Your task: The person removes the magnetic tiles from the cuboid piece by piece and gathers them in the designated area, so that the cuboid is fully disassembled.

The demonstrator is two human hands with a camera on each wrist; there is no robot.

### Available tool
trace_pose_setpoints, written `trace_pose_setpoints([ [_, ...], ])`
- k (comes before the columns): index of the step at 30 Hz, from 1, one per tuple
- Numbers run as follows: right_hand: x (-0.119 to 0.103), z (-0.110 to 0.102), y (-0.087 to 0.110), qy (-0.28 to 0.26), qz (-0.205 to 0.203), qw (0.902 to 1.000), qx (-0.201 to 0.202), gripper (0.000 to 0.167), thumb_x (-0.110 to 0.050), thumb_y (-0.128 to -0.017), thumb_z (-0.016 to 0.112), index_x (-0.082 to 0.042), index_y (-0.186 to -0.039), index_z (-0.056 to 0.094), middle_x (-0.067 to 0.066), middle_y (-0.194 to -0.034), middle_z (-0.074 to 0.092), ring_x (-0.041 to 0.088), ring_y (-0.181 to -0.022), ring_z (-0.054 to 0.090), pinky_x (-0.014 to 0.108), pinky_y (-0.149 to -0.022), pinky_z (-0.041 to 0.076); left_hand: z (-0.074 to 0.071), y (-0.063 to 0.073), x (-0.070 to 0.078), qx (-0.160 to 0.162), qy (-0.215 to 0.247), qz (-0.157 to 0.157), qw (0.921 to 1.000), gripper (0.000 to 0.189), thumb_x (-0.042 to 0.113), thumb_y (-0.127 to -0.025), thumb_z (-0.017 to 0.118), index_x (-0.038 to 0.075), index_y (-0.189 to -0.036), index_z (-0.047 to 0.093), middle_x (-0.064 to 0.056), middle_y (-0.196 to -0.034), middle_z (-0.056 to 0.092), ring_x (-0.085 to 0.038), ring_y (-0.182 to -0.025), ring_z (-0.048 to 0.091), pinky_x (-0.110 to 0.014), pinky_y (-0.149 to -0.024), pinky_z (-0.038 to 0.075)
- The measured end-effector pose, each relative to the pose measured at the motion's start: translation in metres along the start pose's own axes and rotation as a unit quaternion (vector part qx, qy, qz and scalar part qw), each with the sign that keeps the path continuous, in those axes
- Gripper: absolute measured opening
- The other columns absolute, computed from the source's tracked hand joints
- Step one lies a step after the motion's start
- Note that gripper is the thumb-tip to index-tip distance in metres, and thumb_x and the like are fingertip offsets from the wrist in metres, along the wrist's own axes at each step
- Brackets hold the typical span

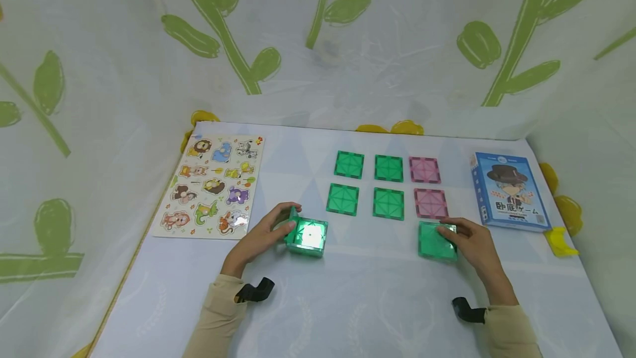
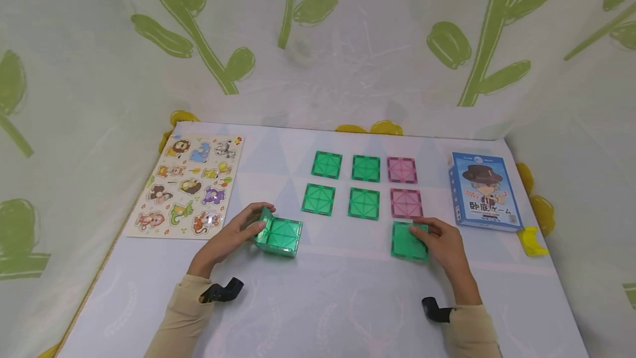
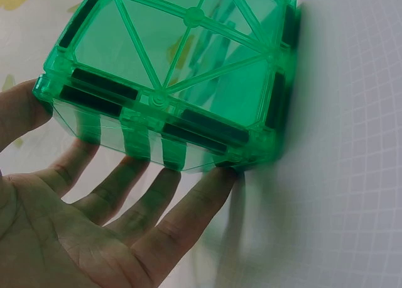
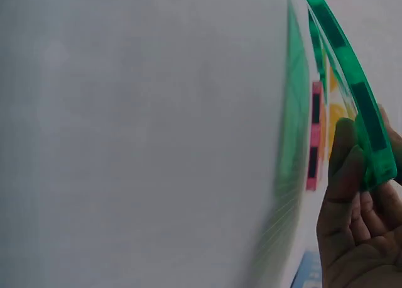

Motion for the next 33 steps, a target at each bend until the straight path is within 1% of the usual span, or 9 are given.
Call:
trace_pose_setpoints([
  [3, 0.01, 0.004, 0.002, -0.006, 0.016, 0.9997, -0.019, 0.058, -0.051, -0.095, 0.063, -0.008, -0.134, 0.063, 0.023, -0.128, 0.062, 0.003, -0.092, 0.051, 0.026, -0.077, 0.043, 0.0, 0.0, 0.0, 0.001, -0.002, -0.002, 1.0, 0.048, 0.028, -0.106, 0.05, 0.018, -0.15, 0.035, -0.013, -0.159, 0.037, -0.038, -0.155, 0.022, -0.062, -0.117, 0.035],
  [7, 0.015, 0.005, 0.002, -0.005, 0.022, 0.9997, -0.014, 0.058, -0.052, -0.094, 0.064, -0.008, -0.132, 0.064, 0.013, -0.113, 0.06, 0.013, -0.086, 0.049, 0.027, -0.071, 0.041, -0.001, 0.001, -0.001, 0.005, -0.005, -0.002, 1.0, 0.048, 0.029, -0.105, 0.05, 0.019, -0.15, 0.035, -0.013, -0.159, 0.038, -0.038, -0.155, 0.022, -0.063, -0.119, 0.032],
  [9, 0.017, 0.004, 0.003, -0.004, 0.025, 0.9997, -0.007, 0.059, -0.052, -0.095, 0.064, -0.007, -0.133, 0.063, 0.017, -0.118, 0.061, 0.02, -0.095, 0.053, 0.031, -0.076, 0.045, -0.001, 0.001, 0.0, 0.005, -0.005, -0.002, 1.0, 0.049, 0.028, -0.105, 0.05, 0.018, -0.15, 0.035, -0.013, -0.159, 0.037, -0.038, -0.155, 0.022, -0.063, -0.118, 0.034],
  [13, 0.021, -0.002, 0.004, 0.01, 0.031, 0.9993, 0.019, 0.056, -0.05, -0.095, 0.065, -0.006, -0.13, 0.065, 0.022, -0.13, 0.06, 0.017, -0.099, 0.055, 0.029, -0.079, 0.046, 0.0, 0.001, 0.0, 0.003, -0.004, -0.005, 1.0, 0.049, 0.029, -0.105, 0.05, 0.018, -0.151, 0.035, -0.013, -0.159, 0.037, -0.038, -0.155, 0.022, -0.062, -0.116, 0.036],
  [16, 0.021, -0.005, 0.004, 0.022, 0.032, 0.9986, 0.035, 0.052, -0.047, -0.094, 0.067, -0.007, -0.128, 0.068, 0.018, -0.121, 0.063, 0.009, -0.089, 0.05, 0.022, -0.072, 0.042, 0.0, 0.001, 0.0, 0.005, -0.004, -0.005, 1.0, 0.049, 0.029, -0.105, 0.05, 0.018, -0.151, 0.035, -0.013, -0.159, 0.037, -0.038, -0.155, 0.022, -0.063, -0.117, 0.035],
  [21, 0.017, -0.007, 0.003, 0.045, 0.025, 0.9978, 0.043, 0.051, -0.045, -0.094, 0.069, -0.005, -0.126, 0.068, 0.024, -0.119, 0.065, 0.023, -0.093, 0.058, 0.024, -0.07, 0.043, 0.0, 0.002, 0.0, 0.007, -0.003, -0.003, 1.0, 0.048, 0.027, -0.105, 0.051, 0.017, -0.15, 0.036, -0.014, -0.159, 0.038, -0.039, -0.155, 0.021, -0.063, -0.119, 0.031],
  [26, 0.015, -0.006, 0.002, 0.054, 0.017, 0.9973, 0.047, 0.049, -0.041, -0.094, 0.07, -0.004, -0.126, 0.067, 0.029, -0.124, 0.064, 0.041, -0.108, 0.063, 0.036, -0.075, 0.052, 0.0, 0.001, 0.0, 0.005, 0.0, -0.001, 1.0, 0.048, 0.028, -0.106, 0.05, 0.018, -0.15, 0.036, -0.013, -0.159, 0.038, -0.038, -0.155, 0.022, -0.064, -0.117, 0.034],
  [30, 0.01, -0.006, 0.004, 0.052, 0.003, 0.997, 0.056, 0.042, -0.032, -0.094, 0.071, -0.002, -0.124, 0.067, 0.028, -0.124, 0.064, 0.043, -0.11, 0.062, 0.05, -0.085, 0.054, 0.0, 0.001, -0.001, 0.005, 0.0, -0.001, 1.0, 0.048, 0.028, -0.105, 0.05, 0.018, -0.15, 0.036, -0.013, -0.159, 0.038, -0.038, -0.155, 0.022, -0.064, -0.117, 0.034],
  [33, 0.006, -0.005, 0.005, 0.049, -0.008, 0.9968, 0.062, 0.038, -0.026, -0.094, 0.071, 0.0, -0.123, 0.068, 0.028, -0.123, 0.064, 0.042, -0.108, 0.062, 0.054, -0.089, 0.053, 0.001, 0.001, 0.0, 0.005, 0.0, -0.001, 1.0, 0.048, 0.027, -0.105, 0.051, 0.018, -0.15, 0.036, -0.013, -0.159, 0.038, -0.038, -0.155, 0.022, -0.064, -0.118, 0.033],
])
Point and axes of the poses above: each hand's wrist, its own y-axis away from the middle knuckle, its own z-axis out of the palm, x = y × z, the point moved 10 cm from there along -y, towards the middle knuckle
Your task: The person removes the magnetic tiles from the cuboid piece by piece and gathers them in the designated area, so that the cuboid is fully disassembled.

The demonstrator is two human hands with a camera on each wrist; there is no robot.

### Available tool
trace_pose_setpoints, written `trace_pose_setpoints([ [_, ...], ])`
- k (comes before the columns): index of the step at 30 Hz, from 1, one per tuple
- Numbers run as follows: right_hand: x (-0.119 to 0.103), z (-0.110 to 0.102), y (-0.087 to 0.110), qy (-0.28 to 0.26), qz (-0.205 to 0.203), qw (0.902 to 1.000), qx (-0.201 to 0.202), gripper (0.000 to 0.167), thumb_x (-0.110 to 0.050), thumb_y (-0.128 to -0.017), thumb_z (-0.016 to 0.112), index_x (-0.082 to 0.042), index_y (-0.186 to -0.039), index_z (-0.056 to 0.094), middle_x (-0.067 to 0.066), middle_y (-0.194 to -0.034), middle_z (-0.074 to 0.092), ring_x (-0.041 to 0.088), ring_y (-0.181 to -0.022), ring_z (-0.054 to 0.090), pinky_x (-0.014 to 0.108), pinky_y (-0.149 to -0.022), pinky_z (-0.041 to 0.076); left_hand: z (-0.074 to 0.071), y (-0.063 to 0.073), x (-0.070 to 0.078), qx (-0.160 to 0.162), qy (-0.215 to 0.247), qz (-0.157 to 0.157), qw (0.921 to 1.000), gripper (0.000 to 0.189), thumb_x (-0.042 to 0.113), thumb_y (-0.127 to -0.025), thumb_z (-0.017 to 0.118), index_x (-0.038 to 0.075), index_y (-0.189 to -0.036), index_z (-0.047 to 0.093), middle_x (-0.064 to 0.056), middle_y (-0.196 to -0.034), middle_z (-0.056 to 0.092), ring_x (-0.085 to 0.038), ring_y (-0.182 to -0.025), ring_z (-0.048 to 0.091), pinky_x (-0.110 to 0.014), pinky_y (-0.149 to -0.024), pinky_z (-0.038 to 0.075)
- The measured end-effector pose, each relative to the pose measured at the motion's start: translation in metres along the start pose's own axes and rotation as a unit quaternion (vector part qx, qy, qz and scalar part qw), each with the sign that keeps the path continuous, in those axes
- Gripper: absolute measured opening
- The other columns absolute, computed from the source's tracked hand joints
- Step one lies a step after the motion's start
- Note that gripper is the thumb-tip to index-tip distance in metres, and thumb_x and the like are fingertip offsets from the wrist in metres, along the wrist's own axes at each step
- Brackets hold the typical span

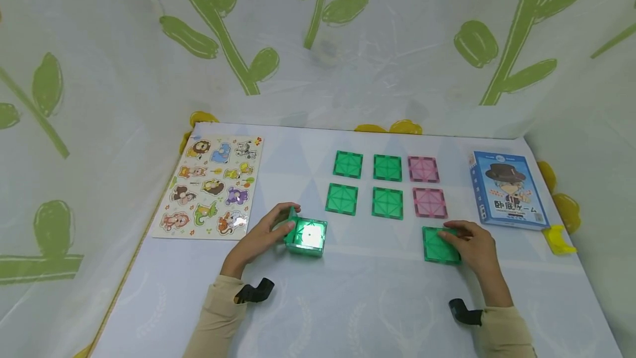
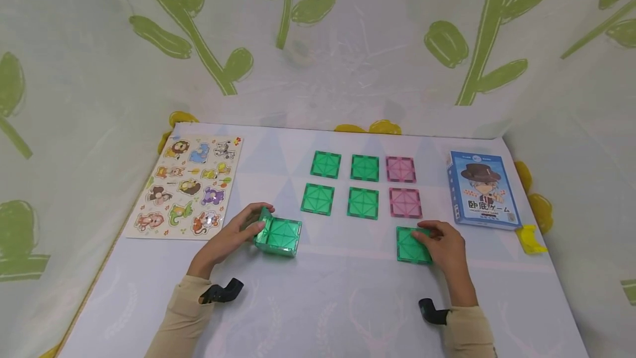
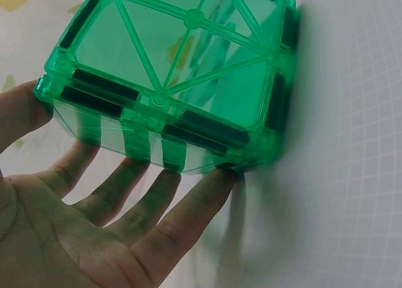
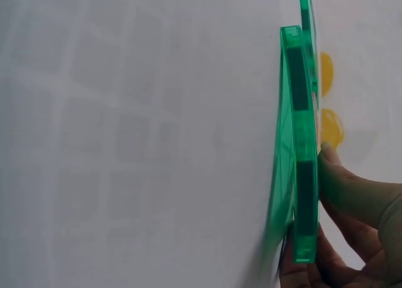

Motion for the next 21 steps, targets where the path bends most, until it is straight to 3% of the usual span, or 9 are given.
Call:
trace_pose_setpoints([
  [6, -0.0055, 0.0006, 0.0009, 0.001, -0.008, 1.0, 0.006, 0.036, -0.023, -0.094, 0.072, 0.0, -0.122, 0.068, 0.027, -0.122, 0.064, 0.041, -0.108, 0.061, 0.054, -0.092, 0.053, -0.0002, 0.0005, 0.0001, 0.0, 0.003, 0.001, 1.0, 0.047, 0.027, -0.105, 0.05, 0.018, -0.15, 0.036, -0.013, -0.159, 0.038, -0.038, -0.155, 0.022, -0.064, -0.118, 0.032],
  [13, -0.0063, 0.0003, 0.0004, 0.006, -0.014, 0.9998, 0.014, 0.035, -0.02, -0.092, 0.074, -0.001, -0.121, 0.069, 0.025, -0.12, 0.065, 0.039, -0.108, 0.063, 0.041, -0.086, 0.055, 0.0, 0.0003, 0.0001, 0.0, 0.004, 0.002, 1.0, 0.047, 0.027, -0.105, 0.05, 0.019, -0.149, 0.036, -0.013, -0.159, 0.037, -0.037, -0.155, 0.021, -0.064, -0.118, 0.032],
  [21, -0.0101, -0.0029, 0.0024, 0.009, -0.009, 0.9997, -0.02, 0.044, -0.031, -0.097, 0.067, 0.001, -0.128, 0.063, 0.028, -0.126, 0.062, 0.045, -0.113, 0.059, 0.057, -0.092, 0.053, 0.0003, 0.0012, -0.0002, 0.001, 0.0, -0.013, 0.9999, 0.047, 0.03, -0.105, 0.05, 0.021, -0.149, 0.037, -0.013, -0.162, 0.032, -0.037, -0.156, 0.017, -0.063, -0.117, 0.035],
])
Point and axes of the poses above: each hand's wrist, its own y-axis away from the middle knuckle, its own z-axis out of the palm, x = y × z, the point moved 10 cm from there along -y, towards the middle knuckle
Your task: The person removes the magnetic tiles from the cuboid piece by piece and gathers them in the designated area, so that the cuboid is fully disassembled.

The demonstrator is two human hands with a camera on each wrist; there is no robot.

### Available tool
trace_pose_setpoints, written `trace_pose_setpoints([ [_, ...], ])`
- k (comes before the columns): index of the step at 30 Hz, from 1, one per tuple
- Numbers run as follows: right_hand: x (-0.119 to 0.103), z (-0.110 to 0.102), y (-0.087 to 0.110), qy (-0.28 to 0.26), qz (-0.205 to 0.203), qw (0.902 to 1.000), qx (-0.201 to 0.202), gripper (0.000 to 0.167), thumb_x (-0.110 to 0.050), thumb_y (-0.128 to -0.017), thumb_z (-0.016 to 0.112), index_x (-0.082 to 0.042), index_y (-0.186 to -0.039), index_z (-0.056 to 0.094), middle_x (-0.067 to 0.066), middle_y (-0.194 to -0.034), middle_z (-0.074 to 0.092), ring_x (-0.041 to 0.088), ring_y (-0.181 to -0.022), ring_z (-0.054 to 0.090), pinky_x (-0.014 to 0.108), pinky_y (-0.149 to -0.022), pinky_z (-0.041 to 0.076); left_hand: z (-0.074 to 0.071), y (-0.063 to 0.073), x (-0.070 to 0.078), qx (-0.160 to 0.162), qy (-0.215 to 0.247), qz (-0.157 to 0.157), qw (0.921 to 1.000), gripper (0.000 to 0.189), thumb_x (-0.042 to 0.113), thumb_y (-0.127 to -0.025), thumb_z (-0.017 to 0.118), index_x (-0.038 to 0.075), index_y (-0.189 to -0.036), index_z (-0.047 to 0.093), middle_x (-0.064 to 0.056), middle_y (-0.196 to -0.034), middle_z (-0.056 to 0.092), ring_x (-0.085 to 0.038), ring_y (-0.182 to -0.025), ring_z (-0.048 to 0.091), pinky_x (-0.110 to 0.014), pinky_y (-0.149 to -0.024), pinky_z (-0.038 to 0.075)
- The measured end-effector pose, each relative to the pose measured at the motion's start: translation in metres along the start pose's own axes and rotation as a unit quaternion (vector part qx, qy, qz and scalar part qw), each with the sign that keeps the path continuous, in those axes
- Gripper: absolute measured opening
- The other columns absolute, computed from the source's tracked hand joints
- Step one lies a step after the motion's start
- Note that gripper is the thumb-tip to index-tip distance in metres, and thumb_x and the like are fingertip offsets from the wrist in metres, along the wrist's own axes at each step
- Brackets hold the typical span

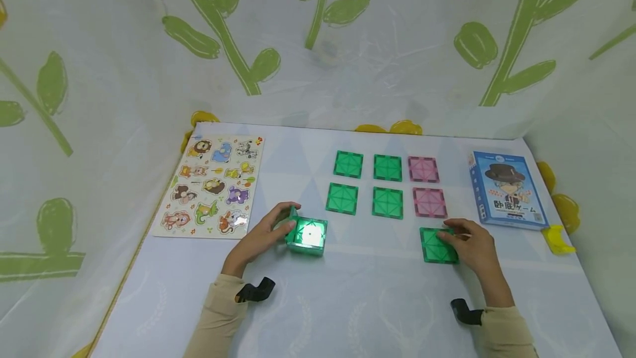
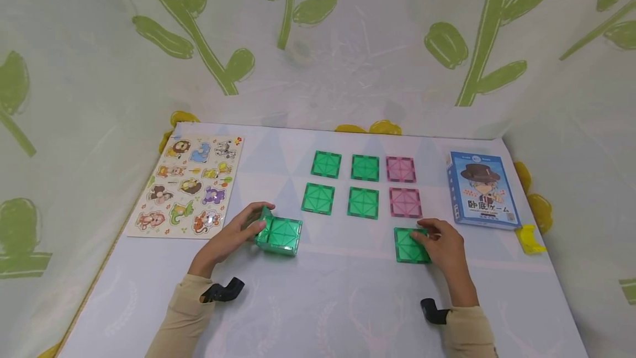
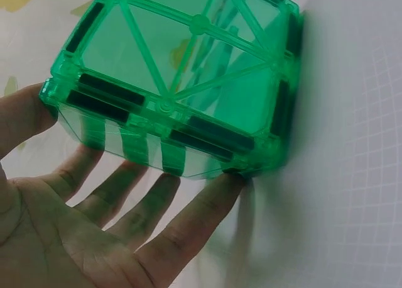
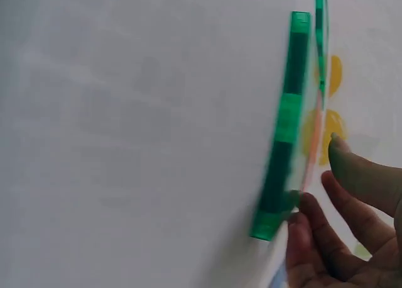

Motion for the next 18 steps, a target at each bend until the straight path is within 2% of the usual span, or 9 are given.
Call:
trace_pose_setpoints([
  [3, -0.013, -0.013, 0.002, 0.008, -0.022, 0.9996, 0.016, 0.047, -0.035, -0.098, 0.064, 0.001, -0.128, 0.063, 0.028, -0.125, 0.064, 0.045, -0.111, 0.061, 0.054, -0.089, 0.054, 0.001, 0.0, -0.001, -0.003, 0.001, -0.004, 1.0, 0.047, 0.031, -0.105, 0.05, 0.021, -0.149, 0.036, -0.012, -0.161, 0.033, -0.038, -0.156, 0.019, -0.063, -0.114, 0.039],
  [6, -0.031, -0.024, 0.003, 0.007, -0.057, 0.9977, 0.037, 0.045, -0.035, -0.098, 0.065, 0.0, -0.126, 0.064, 0.026, -0.124, 0.066, 0.041, -0.108, 0.063, 0.028, -0.086, 0.056, 0.001, 0.0, -0.001, -0.004, 0.004, -0.006, 1.0, 0.047, 0.031, -0.105, 0.051, 0.02, -0.148, 0.036, -0.012, -0.159, 0.036, -0.037, -0.156, 0.02, -0.063, -0.113, 0.04],
  [8, -0.044, -0.025, 0.003, 0.006, -0.076, 0.9965, 0.036, 0.044, -0.035, -0.098, 0.065, -0.001, -0.126, 0.065, 0.024, -0.124, 0.067, 0.038, -0.109, 0.062, 0.011, -0.082, 0.049, 0.001, 0.0, -0.002, -0.002, 0.006, -0.008, 0.9999, 0.047, 0.03, -0.105, 0.052, 0.019, -0.148, 0.037, -0.012, -0.158, 0.038, -0.038, -0.155, 0.022, -0.063, -0.114, 0.039],
  [9, -0.05, -0.023, 0.004, 0.004, -0.082, 0.9962, 0.031, 0.044, -0.036, -0.098, 0.065, -0.002, -0.126, 0.065, 0.023, -0.124, 0.067, 0.037, -0.11, 0.062, 0.007, -0.081, 0.046, 0.0, 0.0, -0.002, -0.001, 0.005, -0.008, 1.0, 0.047, 0.03, -0.104, 0.053, 0.019, -0.147, 0.037, -0.012, -0.157, 0.039, -0.038, -0.155, 0.023, -0.063, -0.115, 0.037],
  [11, -0.063, -0.014, 0.005, -0.007, -0.095, 0.9954, 0.011, 0.044, -0.035, -0.098, 0.066, -0.002, -0.127, 0.064, 0.022, -0.125, 0.067, 0.036, -0.113, 0.062, 0.012, -0.088, 0.05, 0.0, -0.001, -0.002, 0.001, 0.003, -0.009, 1.0, 0.047, 0.03, -0.103, 0.054, 0.019, -0.146, 0.038, -0.012, -0.156, 0.04, -0.038, -0.154, 0.024, -0.064, -0.117, 0.034],
  [13, -0.076, -0.002, 0.007, -0.014, -0.105, 0.9943, -0.011, 0.044, -0.035, -0.097, 0.066, -0.003, -0.127, 0.065, 0.021, -0.124, 0.068, 0.037, -0.114, 0.062, 0.029, -0.095, 0.057, 0.0, -0.001, -0.002, 0.003, 0.0, -0.008, 1.0, 0.046, 0.03, -0.103, 0.055, 0.019, -0.145, 0.039, -0.012, -0.155, 0.041, -0.039, -0.153, 0.025, -0.064, -0.118, 0.032],
  [15, -0.091, 0.012, 0.008, -0.025, -0.123, 0.9915, -0.034, 0.041, -0.031, -0.096, 0.068, -0.003, -0.126, 0.066, 0.021, -0.123, 0.069, 0.038, -0.115, 0.064, 0.048, -0.099, 0.056, 0.0, -0.001, -0.002, 0.003, -0.001, -0.008, 1.0, 0.046, 0.03, -0.103, 0.055, 0.019, -0.144, 0.039, -0.012, -0.155, 0.041, -0.039, -0.153, 0.026, -0.063, -0.117, 0.035],
  [16, -0.098, 0.02, 0.01, -0.029, -0.133, 0.9896, -0.045, 0.039, -0.029, -0.095, 0.07, -0.003, -0.124, 0.067, 0.021, -0.122, 0.07, 0.038, -0.115, 0.064, 0.054, -0.1, 0.054, 0.001, -0.001, -0.002, 0.003, -0.001, -0.009, 1.0, 0.046, 0.03, -0.103, 0.055, 0.019, -0.144, 0.039, -0.013, -0.154, 0.041, -0.039, -0.152, 0.027, -0.062, -0.114, 0.038],
  [18, -0.111, 0.037, 0.014, -0.03, -0.153, 0.9855, -0.067, 0.037, -0.027, -0.094, 0.072, -0.004, -0.123, 0.069, 0.018, -0.122, 0.071, 0.037, -0.116, 0.066, 0.054, -0.1, 0.054, 0.001, 0.0, -0.003, 0.003, 0.002, -0.011, 0.9999, 0.046, 0.03, -0.103, 0.055, 0.019, -0.144, 0.039, -0.012, -0.155, 0.04, -0.039, -0.152, 0.028, -0.059, -0.11, 0.044],
])
Point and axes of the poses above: each hand's wrist, its own y-axis away from the middle knuckle, its own z-axis out of the palm, x = y × z, the point moved 10 cm from there along -y, towards the middle knuckle
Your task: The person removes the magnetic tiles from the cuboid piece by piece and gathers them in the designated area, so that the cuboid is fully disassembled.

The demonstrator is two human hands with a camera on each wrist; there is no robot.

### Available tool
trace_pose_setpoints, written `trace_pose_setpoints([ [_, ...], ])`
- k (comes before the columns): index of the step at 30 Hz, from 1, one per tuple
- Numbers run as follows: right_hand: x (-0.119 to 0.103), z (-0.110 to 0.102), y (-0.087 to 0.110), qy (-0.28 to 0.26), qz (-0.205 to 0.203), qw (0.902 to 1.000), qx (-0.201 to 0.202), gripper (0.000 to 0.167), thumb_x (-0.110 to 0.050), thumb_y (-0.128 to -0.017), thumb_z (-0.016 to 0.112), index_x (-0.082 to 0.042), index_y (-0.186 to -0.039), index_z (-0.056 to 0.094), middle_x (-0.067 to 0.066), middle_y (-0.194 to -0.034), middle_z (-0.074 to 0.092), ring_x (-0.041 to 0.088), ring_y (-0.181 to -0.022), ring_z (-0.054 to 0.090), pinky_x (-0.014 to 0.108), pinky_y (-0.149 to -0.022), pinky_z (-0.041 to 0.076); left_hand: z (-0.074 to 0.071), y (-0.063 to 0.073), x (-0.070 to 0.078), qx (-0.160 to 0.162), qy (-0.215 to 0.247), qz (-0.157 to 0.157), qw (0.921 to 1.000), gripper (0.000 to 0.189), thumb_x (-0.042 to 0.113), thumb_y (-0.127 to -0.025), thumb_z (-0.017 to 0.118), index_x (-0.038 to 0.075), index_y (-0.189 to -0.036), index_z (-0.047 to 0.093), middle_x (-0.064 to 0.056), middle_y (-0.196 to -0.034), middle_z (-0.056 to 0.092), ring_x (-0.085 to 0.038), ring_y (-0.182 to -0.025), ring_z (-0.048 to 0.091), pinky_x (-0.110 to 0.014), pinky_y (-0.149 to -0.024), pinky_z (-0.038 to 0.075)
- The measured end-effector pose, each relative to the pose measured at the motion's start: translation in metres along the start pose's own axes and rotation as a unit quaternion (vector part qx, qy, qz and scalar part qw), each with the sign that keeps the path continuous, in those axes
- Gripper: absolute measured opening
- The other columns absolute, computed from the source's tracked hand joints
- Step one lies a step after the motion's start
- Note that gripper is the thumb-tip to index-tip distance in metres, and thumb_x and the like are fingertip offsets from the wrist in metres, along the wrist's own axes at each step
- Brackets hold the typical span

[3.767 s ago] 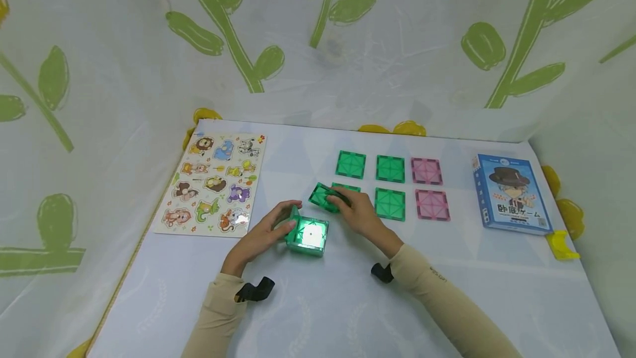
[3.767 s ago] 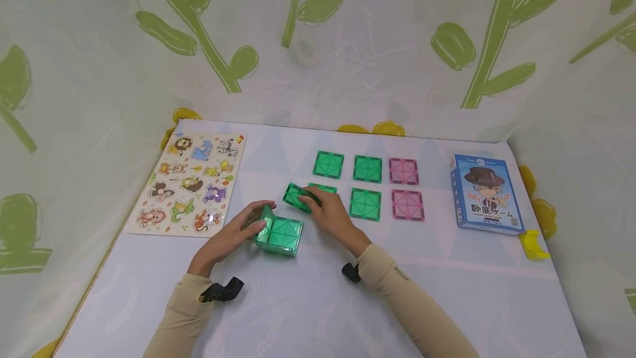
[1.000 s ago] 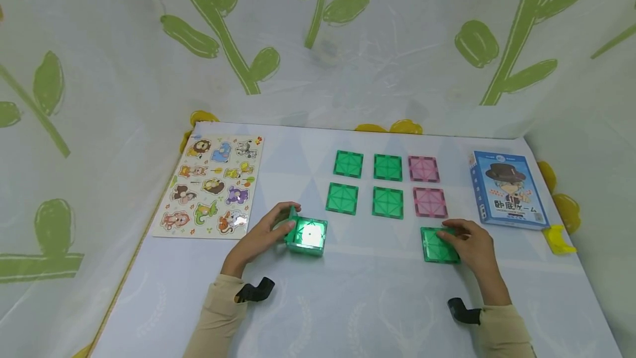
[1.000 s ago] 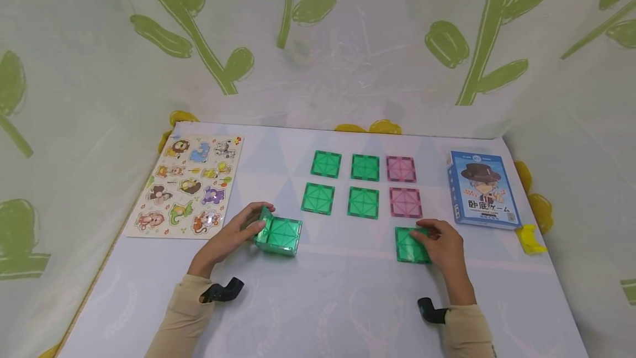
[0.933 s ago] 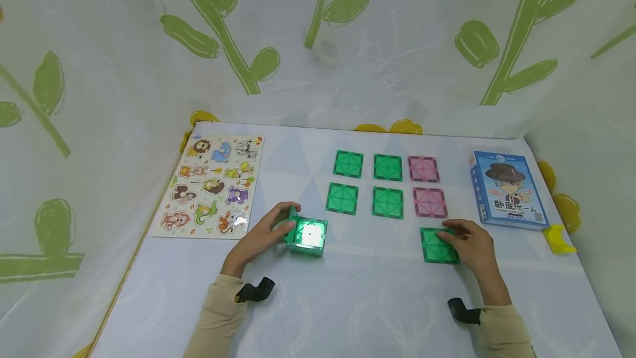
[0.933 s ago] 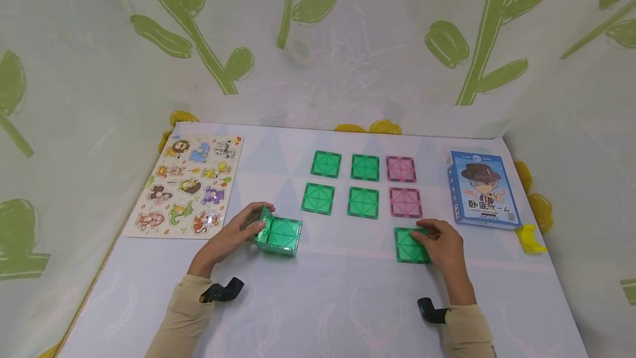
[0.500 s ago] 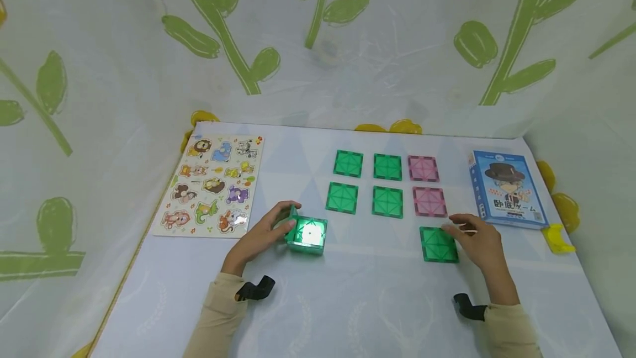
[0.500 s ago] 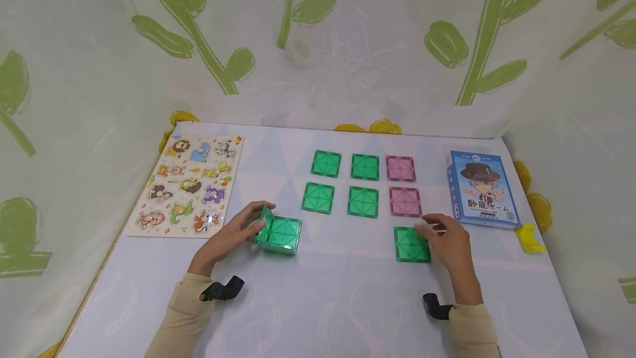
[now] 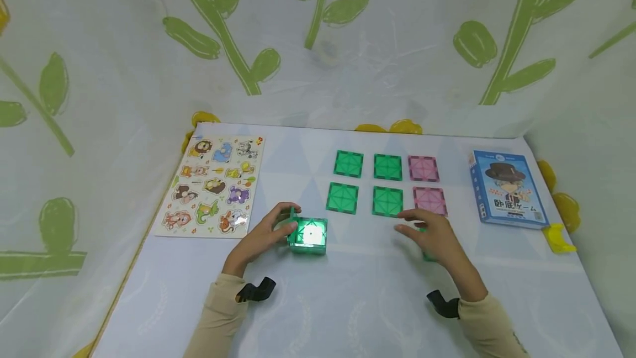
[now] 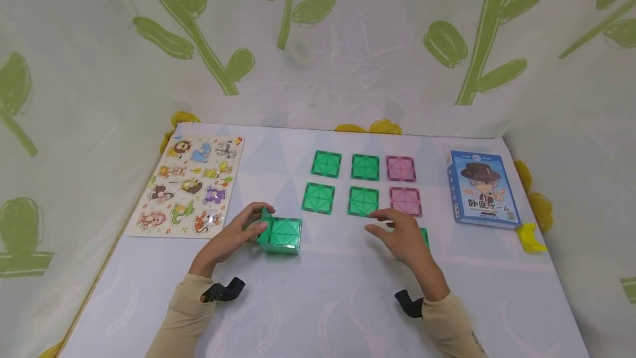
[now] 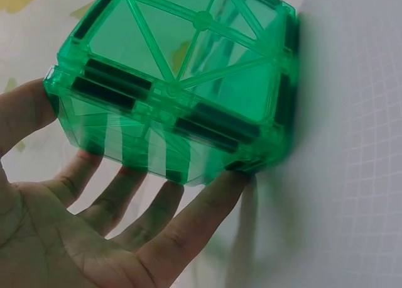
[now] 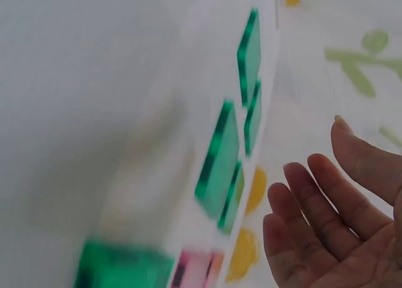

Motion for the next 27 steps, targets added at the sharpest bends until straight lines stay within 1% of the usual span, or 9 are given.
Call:
trace_pose_setpoints([
  [3, -0.017, 0.026, -0.002, -0.009, -0.032, 0.999, -0.03, 0.036, -0.022, -0.09, 0.075, -0.004, -0.121, 0.07, 0.015, -0.123, 0.071, 0.036, -0.117, 0.066, 0.054, -0.1, 0.054, 0.0, 0.0, -0.002, -0.001, 0.005, -0.005, 1.0, 0.046, 0.03, -0.103, 0.055, 0.02, -0.145, 0.038, -0.012, -0.156, 0.037, -0.038, -0.152, 0.026, -0.057, -0.106, 0.048],
  [6, -0.032, 0.052, -0.003, -0.02, -0.042, 0.9967, -0.066, 0.042, -0.023, -0.087, 0.078, -0.007, -0.124, 0.069, 0.011, -0.127, 0.07, 0.034, -0.12, 0.064, 0.052, -0.103, 0.054, 0.001, 0.0, -0.002, -0.003, 0.01, -0.009, 0.9999, 0.047, 0.03, -0.103, 0.055, 0.021, -0.145, 0.038, -0.012, -0.158, 0.035, -0.038, -0.154, 0.024, -0.058, -0.108, 0.047],
  [10, -0.053, 0.082, -0.005, -0.036, -0.058, 0.9924, -0.102, 0.047, -0.025, -0.084, 0.081, -0.009, -0.127, 0.068, 0.007, -0.129, 0.069, 0.032, -0.121, 0.063, 0.049, -0.105, 0.053, 0.001, 0.0, -0.002, -0.005, 0.01, -0.01, 0.9999, 0.046, 0.031, -0.103, 0.055, 0.02, -0.145, 0.038, -0.012, -0.158, 0.036, -0.039, -0.154, 0.023, -0.059, -0.108, 0.047],
  [12, -0.063, 0.094, -0.007, -0.04, -0.075, 0.9896, -0.116, 0.048, -0.025, -0.084, 0.081, -0.009, -0.128, 0.067, 0.006, -0.13, 0.069, 0.03, -0.121, 0.064, 0.048, -0.104, 0.054, 0.001, -0.001, -0.003, -0.005, 0.01, -0.009, 0.9999, 0.046, 0.031, -0.103, 0.055, 0.02, -0.144, 0.038, -0.012, -0.158, 0.036, -0.039, -0.154, 0.024, -0.059, -0.108, 0.047],
  [16, -0.081, 0.115, -0.008, -0.059, -0.107, 0.9823, -0.142, 0.047, -0.024, -0.086, 0.08, -0.009, -0.128, 0.066, 0.006, -0.129, 0.07, 0.027, -0.121, 0.065, 0.045, -0.105, 0.054, 0.002, -0.002, -0.003, -0.008, 0.013, -0.009, 0.9998, 0.046, 0.031, -0.102, 0.056, 0.02, -0.144, 0.039, -0.012, -0.158, 0.037, -0.04, -0.154, 0.023, -0.06, -0.108, 0.047],
  [20, -0.094, 0.132, -0.009, -0.082, -0.134, 0.9744, -0.161, 0.044, -0.018, -0.086, 0.079, -0.007, -0.127, 0.067, 0.007, -0.125, 0.071, 0.026, -0.119, 0.066, 0.045, -0.105, 0.054, 0.002, -0.002, -0.003, -0.008, 0.012, -0.008, 0.9999, 0.046, 0.03, -0.102, 0.056, 0.021, -0.144, 0.039, -0.012, -0.158, 0.038, -0.04, -0.154, 0.023, -0.06, -0.109, 0.045],
  [23, -0.1, 0.141, -0.01, -0.09, -0.141, 0.9716, -0.167, 0.04, -0.014, -0.086, 0.078, -0.006, -0.124, 0.068, 0.007, -0.122, 0.072, 0.025, -0.117, 0.068, 0.044, -0.103, 0.055, 0.002, -0.002, -0.002, -0.009, 0.015, -0.007, 0.9998, 0.046, 0.03, -0.102, 0.056, 0.02, -0.144, 0.039, -0.013, -0.157, 0.038, -0.04, -0.153, 0.024, -0.059, -0.108, 0.046],
  [27, -0.105, 0.153, -0.011, -0.096, -0.141, 0.9695, -0.177, 0.034, -0.009, -0.088, 0.075, -0.006, -0.121, 0.07, 0.007, -0.12, 0.074, 0.024, -0.117, 0.068, 0.043, -0.103, 0.055, 0.002, -0.001, -0.002, -0.011, 0.022, -0.004, 0.9997, 0.046, 0.03, -0.103, 0.056, 0.019, -0.144, 0.039, -0.013, -0.156, 0.038, -0.039, -0.153, 0.026, -0.059, -0.108, 0.047],
])
Point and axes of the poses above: each hand's wrist, its own y-axis away from the middle knuckle, its own z-axis out of the palm, x = y × z, the point moved 10 cm from there along -y, towards the middle knuckle
